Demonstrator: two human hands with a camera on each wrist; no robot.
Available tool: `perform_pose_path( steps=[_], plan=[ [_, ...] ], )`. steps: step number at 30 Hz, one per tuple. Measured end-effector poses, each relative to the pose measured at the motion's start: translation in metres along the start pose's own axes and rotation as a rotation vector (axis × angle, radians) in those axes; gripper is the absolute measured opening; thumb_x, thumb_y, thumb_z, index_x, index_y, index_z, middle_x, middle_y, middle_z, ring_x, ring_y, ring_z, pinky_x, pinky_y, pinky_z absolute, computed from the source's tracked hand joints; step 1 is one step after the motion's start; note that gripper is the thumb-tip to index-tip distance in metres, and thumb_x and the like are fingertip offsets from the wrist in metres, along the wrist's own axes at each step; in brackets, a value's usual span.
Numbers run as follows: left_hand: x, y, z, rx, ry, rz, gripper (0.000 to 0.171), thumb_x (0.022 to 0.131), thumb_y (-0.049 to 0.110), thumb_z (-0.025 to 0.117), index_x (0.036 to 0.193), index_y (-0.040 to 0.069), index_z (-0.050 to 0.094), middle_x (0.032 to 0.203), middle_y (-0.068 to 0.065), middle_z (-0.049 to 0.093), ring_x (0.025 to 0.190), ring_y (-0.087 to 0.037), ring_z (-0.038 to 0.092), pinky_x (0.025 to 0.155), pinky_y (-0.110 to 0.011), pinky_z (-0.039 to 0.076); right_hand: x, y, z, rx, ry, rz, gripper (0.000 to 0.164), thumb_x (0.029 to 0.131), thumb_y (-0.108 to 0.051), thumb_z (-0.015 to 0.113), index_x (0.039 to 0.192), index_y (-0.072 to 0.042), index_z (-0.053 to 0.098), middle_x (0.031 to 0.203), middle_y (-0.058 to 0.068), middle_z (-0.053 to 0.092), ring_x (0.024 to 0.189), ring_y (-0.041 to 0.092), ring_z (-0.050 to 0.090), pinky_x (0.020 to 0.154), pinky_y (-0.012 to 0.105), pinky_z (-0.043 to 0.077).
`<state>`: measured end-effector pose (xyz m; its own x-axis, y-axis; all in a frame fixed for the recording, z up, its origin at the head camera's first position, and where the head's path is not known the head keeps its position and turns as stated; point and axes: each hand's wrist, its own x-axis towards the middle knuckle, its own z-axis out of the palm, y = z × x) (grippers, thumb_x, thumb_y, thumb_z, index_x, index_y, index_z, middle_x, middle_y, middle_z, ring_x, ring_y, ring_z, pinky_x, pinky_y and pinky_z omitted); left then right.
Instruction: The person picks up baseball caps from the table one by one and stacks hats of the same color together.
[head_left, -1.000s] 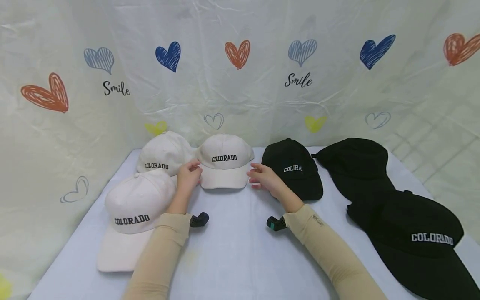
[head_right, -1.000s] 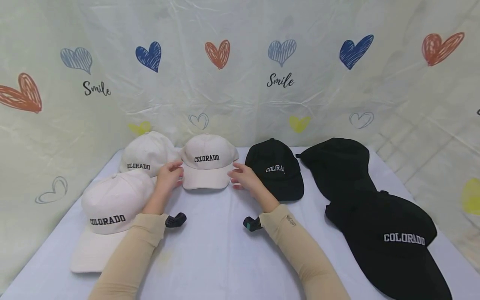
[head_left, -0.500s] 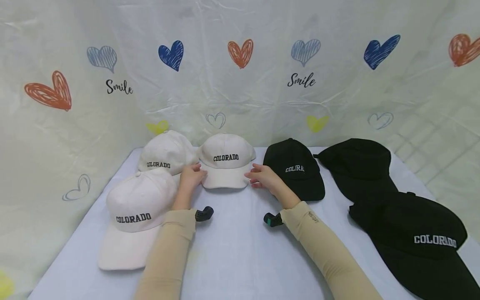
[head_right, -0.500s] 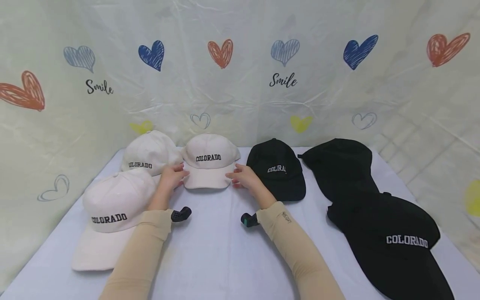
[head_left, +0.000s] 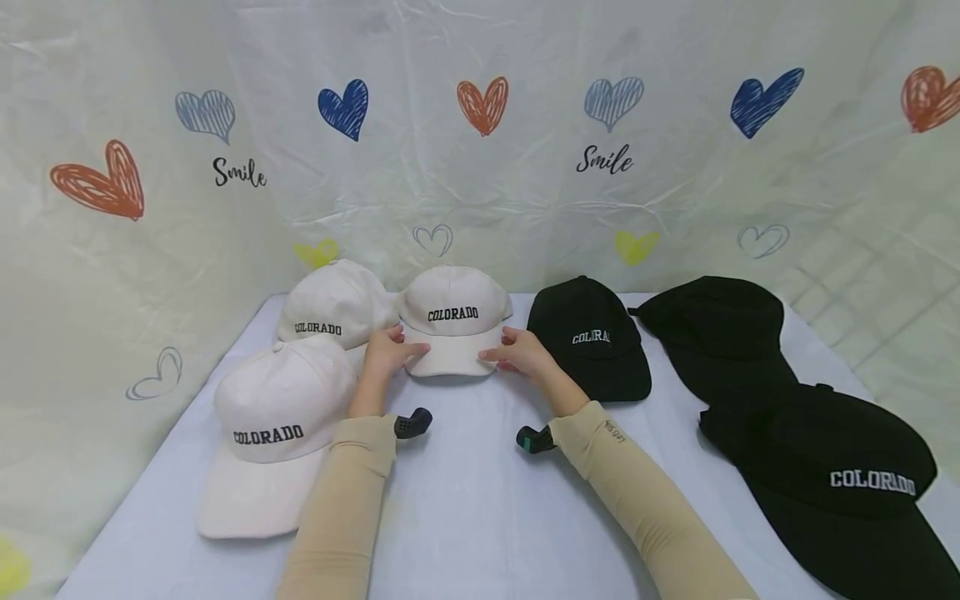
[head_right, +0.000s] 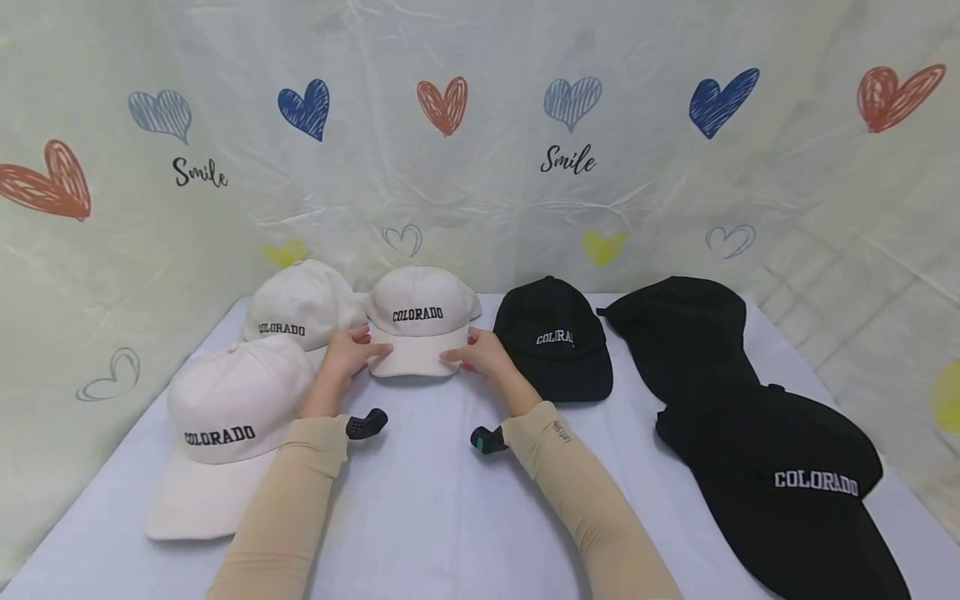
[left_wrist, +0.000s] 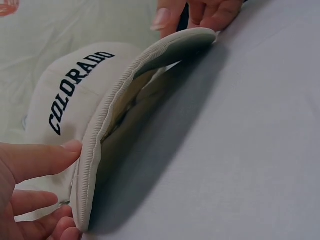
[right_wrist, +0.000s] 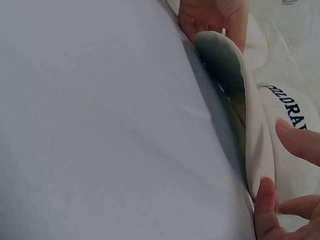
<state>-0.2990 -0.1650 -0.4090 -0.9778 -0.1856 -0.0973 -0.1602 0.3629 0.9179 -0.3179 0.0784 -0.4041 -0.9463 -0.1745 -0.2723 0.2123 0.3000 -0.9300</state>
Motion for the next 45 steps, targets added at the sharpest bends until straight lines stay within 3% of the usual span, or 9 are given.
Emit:
perform_pose_path(
  steps=[8, 12, 18, 26, 33, 41, 45],
  plan=[
    [-0.002, 0.002, 0.0, -0.034, 0.015, -0.036, 0.079, 0.088, 0.008, 0.08, 0.152, -0.009, 0.038, 0.151, -0.027, 0.045, 0.141, -0.036, 0.043, 0.114, -0.042, 0.039, -0.001, 0.001, 0.009, -0.024, 0.051, -0.029, 0.088, 0.088, -0.009, 0.081, 0.158, 0.003, 0.03, 0.157, 0.022, 0.041, 0.084, 0.018, 0.056, 0.09, 0.03, 0.047],
    [-0.002, 0.002, 0.001, -0.056, 0.017, -0.049, 0.079, 0.087, 0.007, 0.081, 0.153, -0.007, 0.039, 0.153, -0.024, 0.045, 0.143, -0.034, 0.041, 0.115, -0.04, 0.037, -0.002, 0.001, 0.01, -0.01, 0.079, -0.025, 0.083, 0.087, -0.009, 0.081, 0.157, 0.001, 0.037, 0.151, 0.019, 0.048, 0.085, 0.018, 0.054, 0.094, 0.032, 0.042],
    [-0.003, 0.003, 0.003, -0.071, 0.019, -0.047, 0.081, 0.086, 0.007, 0.082, 0.153, -0.007, 0.039, 0.155, -0.023, 0.043, 0.144, -0.034, 0.039, 0.117, -0.039, 0.034, 0.001, 0.003, 0.01, 0.061, 0.089, -0.023, 0.073, 0.086, -0.007, 0.081, 0.151, -0.003, 0.048, 0.128, 0.014, 0.057, 0.085, 0.017, 0.051, 0.079, 0.027, 0.041],
    [-0.006, 0.002, 0.007, -0.101, 0.031, -0.047, 0.082, 0.086, 0.006, 0.082, 0.154, -0.007, 0.038, 0.154, -0.024, 0.043, 0.143, -0.035, 0.04, 0.117, -0.039, 0.034, 0.0, 0.004, 0.01, 0.038, 0.09, -0.028, 0.09, 0.086, -0.007, 0.083, 0.161, -0.007, 0.032, 0.127, 0.016, 0.055, 0.079, 0.017, 0.052, 0.071, 0.025, 0.043],
    [-0.011, 0.003, 0.009, -0.237, 0.052, -0.081, 0.083, 0.085, -0.002, 0.08, 0.155, -0.005, 0.035, 0.154, -0.022, 0.043, 0.143, -0.034, 0.039, 0.116, -0.04, 0.035, -0.005, 0.002, 0.009, 0.045, 0.082, -0.026, 0.094, 0.087, -0.006, 0.082, 0.162, -0.007, 0.025, 0.138, 0.019, 0.053, 0.091, 0.022, 0.053, 0.078, 0.028, 0.043],
    [-0.019, 0.008, 0.006, -0.308, 0.037, -0.1, 0.083, 0.083, -0.011, 0.076, 0.155, -0.006, 0.035, 0.154, -0.025, 0.041, 0.145, -0.032, 0.037, 0.117, -0.039, 0.033, -0.014, -0.001, 0.002, -0.005, 0.034, -0.045, 0.099, 0.088, -0.008, 0.081, 0.164, -0.009, 0.018, 0.143, 0.022, 0.047, 0.104, 0.027, 0.054, 0.087, 0.031, 0.048],
    [-0.026, 0.016, 0.003, -0.332, 0.029, -0.101, 0.082, 0.081, -0.014, 0.075, 0.154, -0.006, 0.038, 0.152, -0.025, 0.045, 0.142, -0.033, 0.041, 0.116, -0.04, 0.035, -0.019, -0.002, -0.002, -0.015, 0.019, -0.058, 0.101, 0.087, -0.007, 0.081, 0.165, -0.011, 0.017, 0.14, 0.022, 0.047, 0.102, 0.026, 0.053, 0.085, 0.03, 0.047]
  ],
)
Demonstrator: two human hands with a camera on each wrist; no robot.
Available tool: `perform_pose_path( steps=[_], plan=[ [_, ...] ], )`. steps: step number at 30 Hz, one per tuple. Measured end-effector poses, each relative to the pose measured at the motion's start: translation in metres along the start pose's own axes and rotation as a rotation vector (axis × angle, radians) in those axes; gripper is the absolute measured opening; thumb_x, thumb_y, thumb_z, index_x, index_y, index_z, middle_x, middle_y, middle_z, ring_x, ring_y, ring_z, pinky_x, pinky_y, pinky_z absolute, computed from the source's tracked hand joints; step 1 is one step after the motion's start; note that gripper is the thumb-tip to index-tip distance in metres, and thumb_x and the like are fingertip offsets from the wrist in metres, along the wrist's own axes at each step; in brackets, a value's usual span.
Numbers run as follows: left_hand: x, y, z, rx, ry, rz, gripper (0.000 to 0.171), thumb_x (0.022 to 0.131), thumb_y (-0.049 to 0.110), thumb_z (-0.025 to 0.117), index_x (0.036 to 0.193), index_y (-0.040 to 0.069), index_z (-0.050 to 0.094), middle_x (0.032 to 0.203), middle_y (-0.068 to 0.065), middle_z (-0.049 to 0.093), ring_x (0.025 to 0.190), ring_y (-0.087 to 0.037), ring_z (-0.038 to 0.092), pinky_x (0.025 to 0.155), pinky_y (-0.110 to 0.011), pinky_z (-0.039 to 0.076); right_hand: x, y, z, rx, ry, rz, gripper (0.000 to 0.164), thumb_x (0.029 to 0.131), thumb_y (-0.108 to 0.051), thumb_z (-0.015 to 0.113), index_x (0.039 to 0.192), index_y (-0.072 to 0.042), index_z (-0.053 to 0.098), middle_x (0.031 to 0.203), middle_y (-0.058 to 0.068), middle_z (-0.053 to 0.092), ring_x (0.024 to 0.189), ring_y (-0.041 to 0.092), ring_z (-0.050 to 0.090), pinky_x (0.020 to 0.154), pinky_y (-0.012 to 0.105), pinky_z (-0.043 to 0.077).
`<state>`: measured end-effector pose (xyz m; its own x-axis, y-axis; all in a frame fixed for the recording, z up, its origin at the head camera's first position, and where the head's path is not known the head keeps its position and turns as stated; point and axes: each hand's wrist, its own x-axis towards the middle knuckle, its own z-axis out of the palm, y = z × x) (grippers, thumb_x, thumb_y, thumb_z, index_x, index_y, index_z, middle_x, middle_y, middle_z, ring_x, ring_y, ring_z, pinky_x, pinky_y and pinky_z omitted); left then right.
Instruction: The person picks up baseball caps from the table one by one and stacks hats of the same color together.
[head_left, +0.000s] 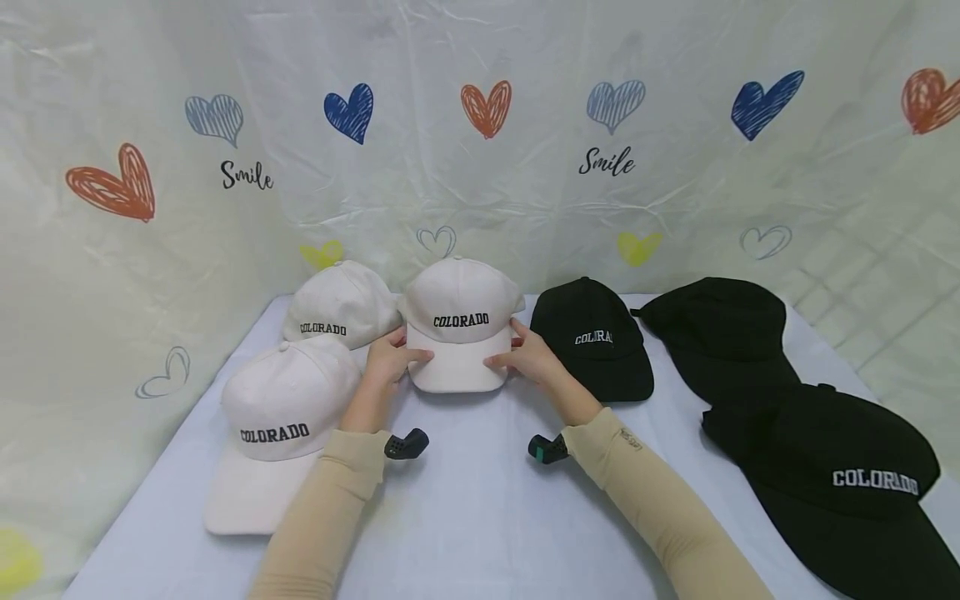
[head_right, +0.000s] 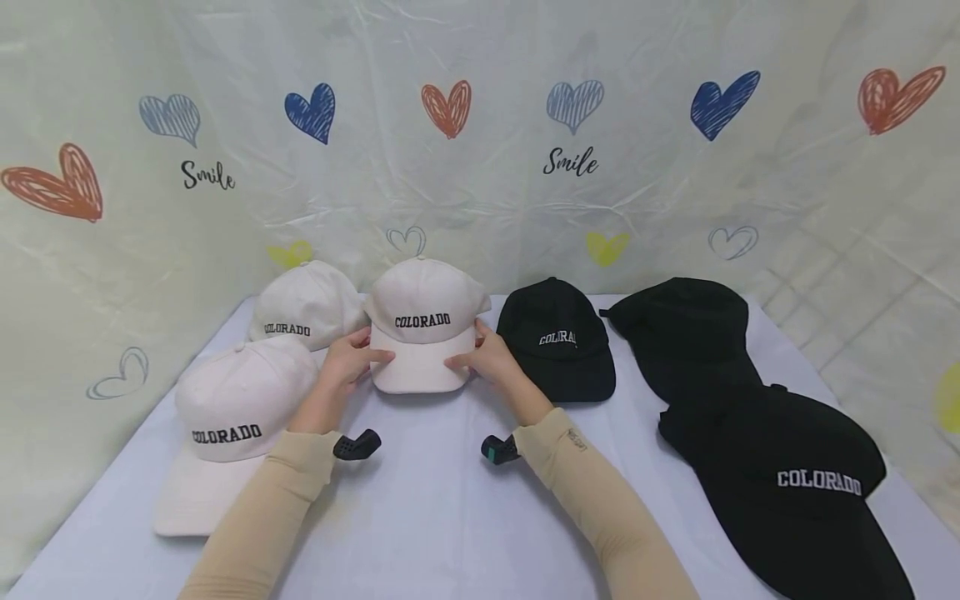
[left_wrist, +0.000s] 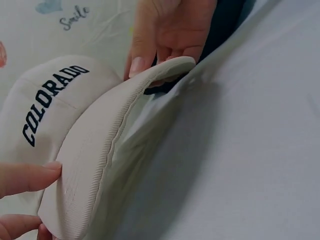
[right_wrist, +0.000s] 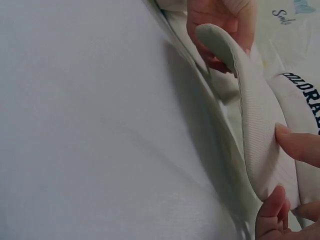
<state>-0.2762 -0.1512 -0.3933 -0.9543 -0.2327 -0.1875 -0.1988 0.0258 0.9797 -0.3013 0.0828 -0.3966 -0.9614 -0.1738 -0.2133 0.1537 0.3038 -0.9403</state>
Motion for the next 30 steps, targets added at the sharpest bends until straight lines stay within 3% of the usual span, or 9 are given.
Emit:
perform_pose_path(
  steps=[13, 23, 30],
  plan=[
    [-0.014, 0.004, -0.006, 0.053, -0.026, 0.014, 0.081, 0.081, -0.008, 0.079, 0.154, 0.003, 0.044, 0.15, -0.02, 0.046, 0.134, -0.033, 0.045, 0.112, -0.046, 0.038, -0.017, -0.005, -0.01, -0.018, -0.01, -0.023, 0.102, 0.086, -0.006, 0.083, 0.165, -0.016, 0.019, 0.123, 0.016, 0.042, 0.076, 0.017, 0.049, 0.07, 0.026, 0.044],
    [-0.025, 0.005, -0.008, 0.072, -0.056, 0.03, 0.085, 0.082, -0.008, 0.078, 0.157, 0.006, 0.04, 0.149, -0.02, 0.044, 0.131, -0.034, 0.046, 0.112, -0.046, 0.038, -0.028, -0.002, -0.012, -0.013, -0.017, -0.028, 0.098, 0.088, -0.005, 0.08, 0.165, -0.015, 0.02, 0.123, 0.015, 0.043, 0.088, 0.022, 0.054, 0.071, 0.025, 0.046],
    [-0.033, 0.007, -0.011, 0.083, -0.08, 0.03, 0.086, 0.084, -0.007, 0.076, 0.159, 0.004, 0.035, 0.15, -0.021, 0.041, 0.135, -0.036, 0.046, 0.113, -0.045, 0.036, -0.038, 0.001, -0.014, -0.024, -0.025, -0.013, 0.099, 0.089, -0.01, 0.081, 0.165, -0.016, 0.019, 0.132, 0.018, 0.045, 0.101, 0.027, 0.057, 0.082, 0.029, 0.05]
  ],
)
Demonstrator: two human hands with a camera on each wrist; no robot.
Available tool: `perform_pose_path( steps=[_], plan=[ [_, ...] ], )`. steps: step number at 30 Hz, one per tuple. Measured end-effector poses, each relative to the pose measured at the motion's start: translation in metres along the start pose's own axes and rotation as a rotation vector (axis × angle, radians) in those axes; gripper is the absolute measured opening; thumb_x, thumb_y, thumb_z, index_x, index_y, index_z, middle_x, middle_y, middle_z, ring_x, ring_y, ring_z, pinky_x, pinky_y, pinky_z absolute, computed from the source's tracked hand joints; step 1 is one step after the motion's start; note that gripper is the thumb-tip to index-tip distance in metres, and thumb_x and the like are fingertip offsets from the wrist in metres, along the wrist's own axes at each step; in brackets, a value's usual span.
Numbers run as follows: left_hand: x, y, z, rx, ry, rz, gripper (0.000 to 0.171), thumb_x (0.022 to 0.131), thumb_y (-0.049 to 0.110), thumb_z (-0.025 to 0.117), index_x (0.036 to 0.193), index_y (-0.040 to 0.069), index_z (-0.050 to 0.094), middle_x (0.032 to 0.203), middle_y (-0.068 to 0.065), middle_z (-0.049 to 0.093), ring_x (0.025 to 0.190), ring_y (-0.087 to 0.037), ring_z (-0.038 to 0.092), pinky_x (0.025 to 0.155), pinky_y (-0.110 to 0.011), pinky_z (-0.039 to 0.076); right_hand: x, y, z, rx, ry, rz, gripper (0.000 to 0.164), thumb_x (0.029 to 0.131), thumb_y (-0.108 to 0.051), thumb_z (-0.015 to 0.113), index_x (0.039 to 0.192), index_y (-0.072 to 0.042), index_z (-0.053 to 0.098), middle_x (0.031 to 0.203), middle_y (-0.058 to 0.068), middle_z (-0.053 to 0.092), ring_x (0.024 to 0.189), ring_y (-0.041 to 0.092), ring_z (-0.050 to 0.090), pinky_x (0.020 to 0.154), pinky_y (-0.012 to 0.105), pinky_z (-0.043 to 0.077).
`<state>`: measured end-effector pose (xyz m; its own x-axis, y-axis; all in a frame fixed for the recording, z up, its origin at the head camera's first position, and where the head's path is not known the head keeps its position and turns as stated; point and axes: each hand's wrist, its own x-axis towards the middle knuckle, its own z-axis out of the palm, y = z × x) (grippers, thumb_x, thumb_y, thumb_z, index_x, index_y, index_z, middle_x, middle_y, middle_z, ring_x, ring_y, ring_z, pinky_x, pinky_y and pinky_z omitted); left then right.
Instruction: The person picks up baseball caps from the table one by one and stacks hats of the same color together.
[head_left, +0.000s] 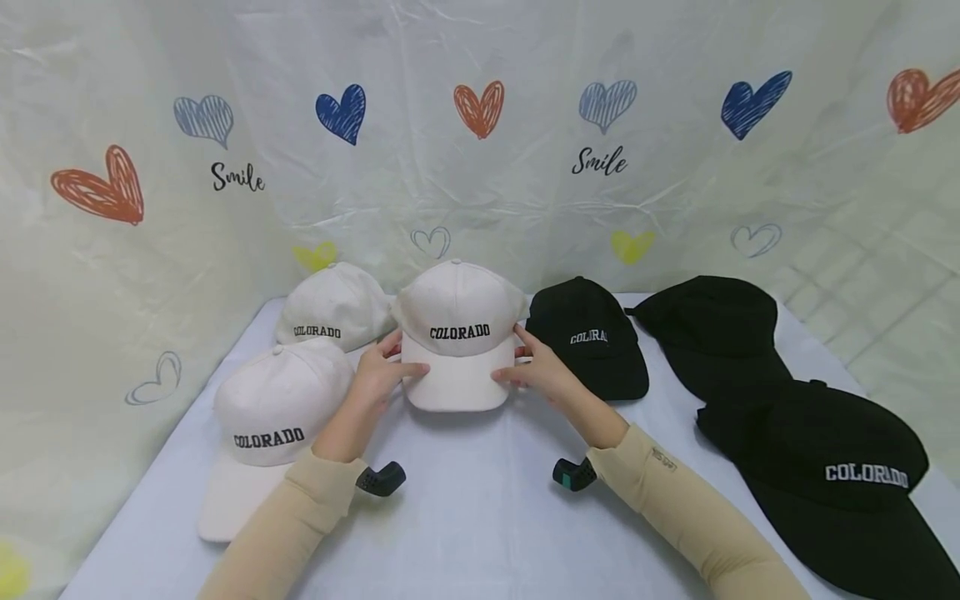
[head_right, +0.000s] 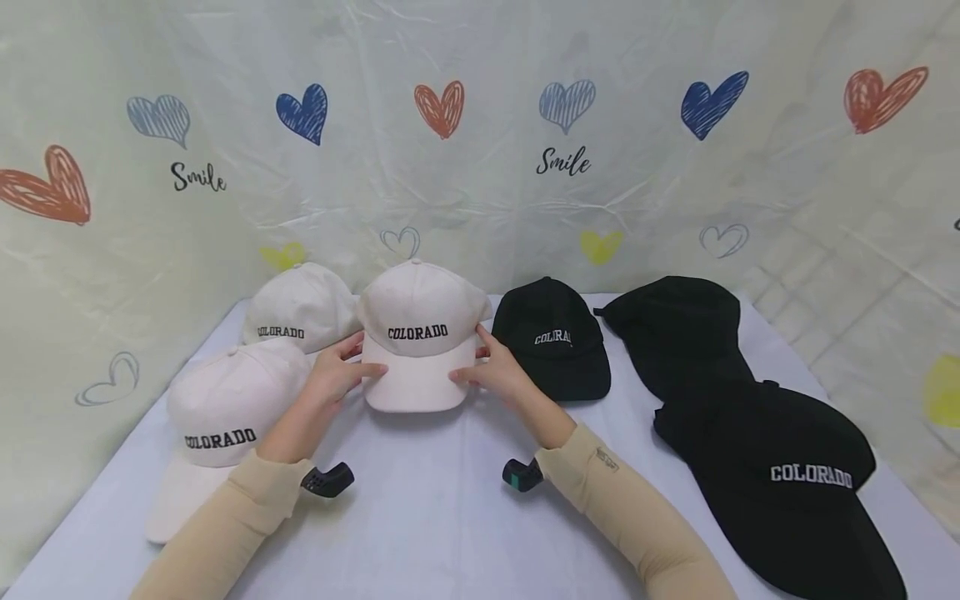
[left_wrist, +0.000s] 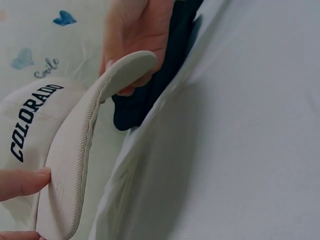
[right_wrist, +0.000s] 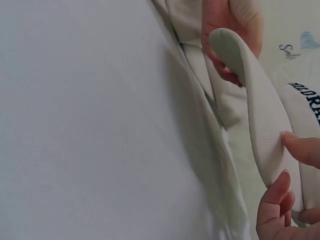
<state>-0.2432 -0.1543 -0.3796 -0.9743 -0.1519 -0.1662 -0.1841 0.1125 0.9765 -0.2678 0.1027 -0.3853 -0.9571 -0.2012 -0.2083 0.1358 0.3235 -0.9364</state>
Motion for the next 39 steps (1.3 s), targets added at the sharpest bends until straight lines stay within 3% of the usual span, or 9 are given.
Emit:
perform_pose_path(
  steps=[9, 13, 24, 39],
  plan=[
    [-0.01, -0.003, -0.004, 0.012, -0.029, -0.032, 0.085, 0.085, -0.005, 0.076, 0.159, 0.004, 0.035, 0.15, -0.021, 0.041, 0.139, -0.037, 0.044, 0.113, -0.046, 0.037, -0.007, 0.008, -0.001, 0.037, -0.021, -0.001, 0.099, 0.088, -0.01, 0.082, 0.165, -0.019, 0.021, 0.135, 0.019, 0.045, 0.108, 0.031, 0.056, 0.095, 0.037, 0.053],
    [-0.014, -0.004, -0.004, 0.012, -0.041, -0.044, 0.085, 0.085, -0.005, 0.076, 0.159, 0.004, 0.035, 0.15, -0.02, 0.041, 0.14, -0.036, 0.043, 0.113, -0.047, 0.037, -0.011, 0.009, -0.003, 0.062, -0.029, 0.0, 0.098, 0.088, -0.01, 0.082, 0.165, -0.021, 0.022, 0.13, 0.017, 0.046, 0.107, 0.029, 0.055, 0.092, 0.033, 0.054],
    [-0.026, -0.003, -0.007, 0.027, -0.066, -0.024, 0.085, 0.085, -0.007, 0.076, 0.158, 0.004, 0.036, 0.148, -0.019, 0.044, 0.138, -0.036, 0.047, 0.11, -0.044, 0.04, -0.026, 0.009, -0.006, 0.1, -0.035, -0.058, 0.093, 0.09, -0.003, 0.078, 0.164, -0.012, 0.023, 0.12, 0.013, 0.044, 0.095, 0.022, 0.048, 0.075, 0.024, 0.053],
    [-0.034, -0.007, -0.016, 0.083, -0.137, 0.003, 0.086, 0.086, -0.008, 0.075, 0.16, 0.006, 0.033, 0.142, -0.019, 0.044, 0.127, -0.035, 0.056, 0.1, -0.042, 0.051, -0.037, 0.017, -0.008, 0.123, -0.043, -0.042, 0.092, 0.089, 0.002, 0.077, 0.164, -0.014, 0.025, 0.12, 0.014, 0.046, 0.096, 0.022, 0.05, 0.078, 0.027, 0.059]
  ],
)
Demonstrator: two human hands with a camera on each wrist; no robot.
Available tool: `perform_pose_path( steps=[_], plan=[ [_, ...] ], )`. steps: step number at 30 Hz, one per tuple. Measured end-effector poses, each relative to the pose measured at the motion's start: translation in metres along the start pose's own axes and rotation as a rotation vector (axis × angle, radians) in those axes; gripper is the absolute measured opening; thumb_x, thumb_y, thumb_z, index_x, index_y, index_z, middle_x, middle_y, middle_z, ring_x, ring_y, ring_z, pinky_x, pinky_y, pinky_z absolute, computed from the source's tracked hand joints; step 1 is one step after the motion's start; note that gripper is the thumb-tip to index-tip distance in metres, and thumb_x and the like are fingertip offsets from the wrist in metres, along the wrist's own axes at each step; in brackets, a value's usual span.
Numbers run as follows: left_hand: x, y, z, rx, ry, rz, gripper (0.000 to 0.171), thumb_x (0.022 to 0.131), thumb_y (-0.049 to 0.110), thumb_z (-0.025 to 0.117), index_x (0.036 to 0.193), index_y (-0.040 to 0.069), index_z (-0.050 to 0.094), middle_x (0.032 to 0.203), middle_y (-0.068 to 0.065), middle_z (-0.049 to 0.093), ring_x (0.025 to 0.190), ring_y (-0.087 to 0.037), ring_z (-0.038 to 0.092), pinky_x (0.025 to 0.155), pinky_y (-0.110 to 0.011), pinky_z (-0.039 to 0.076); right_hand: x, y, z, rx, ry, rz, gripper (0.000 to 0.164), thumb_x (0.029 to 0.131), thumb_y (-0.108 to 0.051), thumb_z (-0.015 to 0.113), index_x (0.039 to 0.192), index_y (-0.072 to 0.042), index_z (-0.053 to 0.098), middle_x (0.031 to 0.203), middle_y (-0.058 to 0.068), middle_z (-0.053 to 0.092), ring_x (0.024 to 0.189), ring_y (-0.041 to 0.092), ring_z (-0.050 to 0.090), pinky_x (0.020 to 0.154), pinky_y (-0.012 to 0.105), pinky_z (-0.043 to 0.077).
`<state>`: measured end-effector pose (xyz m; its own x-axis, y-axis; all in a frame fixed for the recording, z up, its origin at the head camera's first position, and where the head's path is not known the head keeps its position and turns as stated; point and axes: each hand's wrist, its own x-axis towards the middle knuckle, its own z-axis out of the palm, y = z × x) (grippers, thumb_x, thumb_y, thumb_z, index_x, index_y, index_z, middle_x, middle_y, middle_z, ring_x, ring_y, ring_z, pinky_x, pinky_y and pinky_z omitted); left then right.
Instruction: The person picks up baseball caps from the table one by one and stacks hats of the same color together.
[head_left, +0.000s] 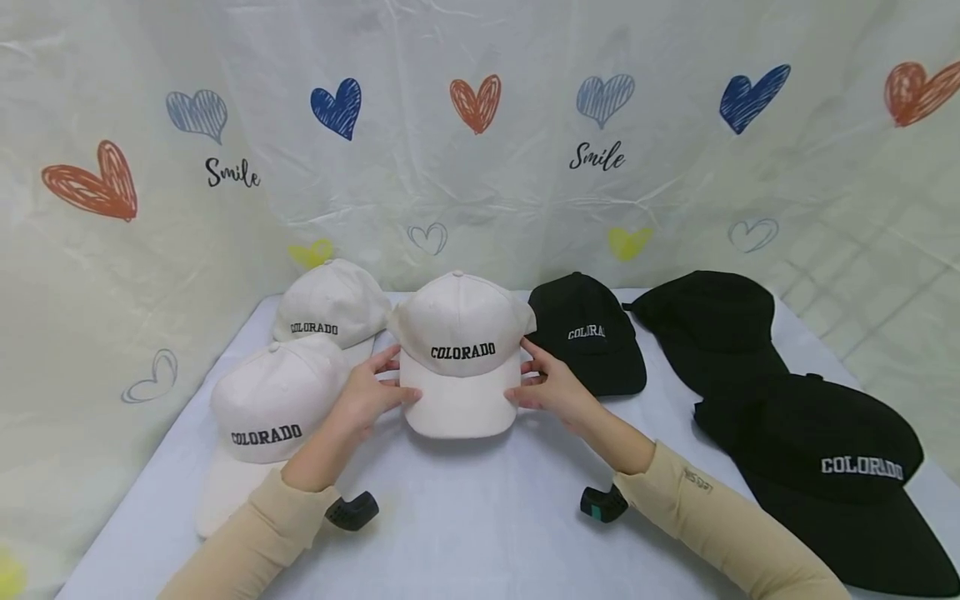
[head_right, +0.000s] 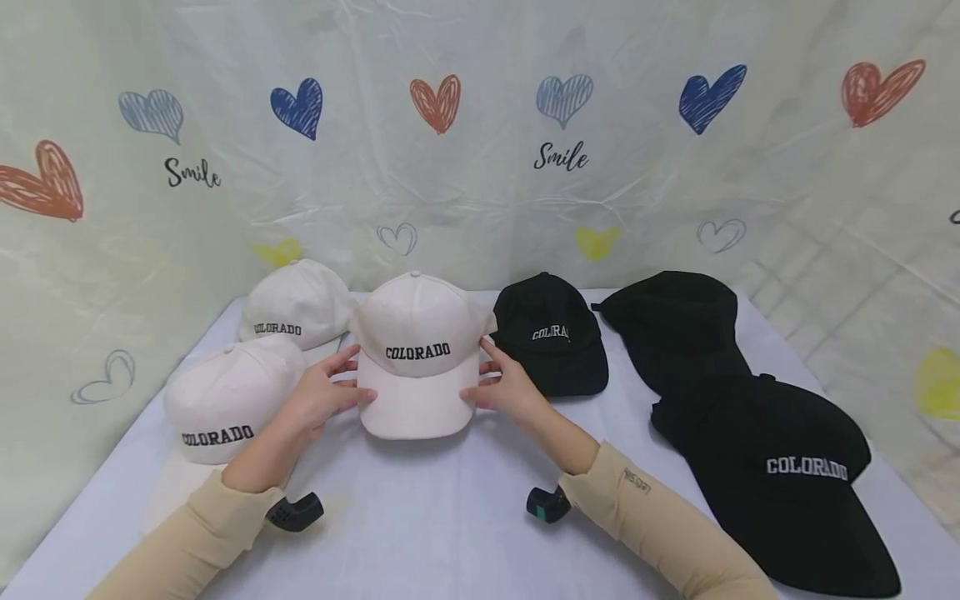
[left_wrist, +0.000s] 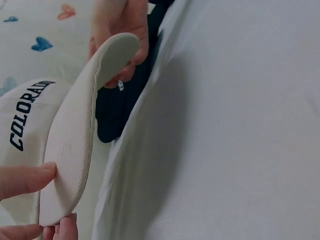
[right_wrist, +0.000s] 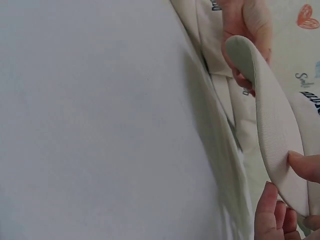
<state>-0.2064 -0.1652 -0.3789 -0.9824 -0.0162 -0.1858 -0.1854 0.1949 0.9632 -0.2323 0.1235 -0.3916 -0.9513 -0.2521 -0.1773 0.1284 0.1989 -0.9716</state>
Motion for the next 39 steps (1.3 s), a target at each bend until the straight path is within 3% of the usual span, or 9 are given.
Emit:
perform_pose_path(
  steps=[5, 14, 24, 32, 39],
  plan=[
    [-0.002, -0.001, 0.0, 0.031, -0.004, -0.015, 0.087, 0.085, -0.008, 0.076, 0.16, 0.007, 0.034, 0.141, -0.018, 0.046, 0.125, -0.034, 0.058, 0.098, -0.041, 0.053, -0.002, 0.004, -0.001, 0.023, -0.018, 0.018, 0.092, 0.089, 0.001, 0.078, 0.163, -0.013, 0.026, 0.124, 0.015, 0.045, 0.098, 0.023, 0.052, 0.081, 0.031, 0.06],
    [-0.011, -0.006, -0.002, 0.031, -0.016, -0.011, 0.091, 0.082, -0.009, 0.077, 0.159, 0.004, 0.032, 0.137, -0.022, 0.046, 0.117, -0.035, 0.058, 0.084, -0.029, 0.055, -0.011, 0.004, -0.001, 0.044, -0.052, 0.044, 0.091, 0.088, 0.002, 0.078, 0.163, -0.012, 0.027, 0.129, 0.019, 0.046, 0.102, 0.024, 0.057, 0.084, 0.037, 0.06],
    [-0.017, -0.011, -0.007, 0.082, -0.046, -0.016, 0.09, 0.08, -0.008, 0.079, 0.157, -0.001, 0.034, 0.13, -0.022, 0.048, 0.107, -0.03, 0.059, 0.078, -0.029, 0.055, -0.023, 0.007, 0.0, 0.084, -0.099, 0.087, 0.09, 0.089, 0.002, 0.077, 0.163, -0.011, 0.027, 0.136, 0.024, 0.045, 0.099, 0.023, 0.064, 0.087, 0.039, 0.059],
    [-0.018, -0.014, -0.01, 0.104, -0.07, -0.015, 0.089, 0.078, -0.009, 0.08, 0.155, -0.003, 0.035, 0.125, -0.022, 0.05, 0.096, -0.024, 0.059, 0.074, -0.027, 0.055, -0.026, 0.013, -0.003, 0.13, -0.165, 0.063, 0.087, 0.093, 0.003, 0.072, 0.163, -0.008, 0.022, 0.134, 0.025, 0.043, 0.096, 0.021, 0.065, 0.09, 0.04, 0.058],
    [-0.021, -0.017, -0.011, 0.125, -0.084, -0.002, 0.091, 0.078, -0.009, 0.081, 0.155, -0.005, 0.033, 0.126, -0.023, 0.05, 0.098, -0.025, 0.059, 0.074, -0.028, 0.054, -0.031, 0.015, -0.002, 0.13, -0.194, 0.06, 0.087, 0.093, 0.002, 0.071, 0.163, -0.006, 0.021, 0.132, 0.024, 0.044, 0.096, 0.021, 0.064, 0.092, 0.04, 0.057]
  ],
)
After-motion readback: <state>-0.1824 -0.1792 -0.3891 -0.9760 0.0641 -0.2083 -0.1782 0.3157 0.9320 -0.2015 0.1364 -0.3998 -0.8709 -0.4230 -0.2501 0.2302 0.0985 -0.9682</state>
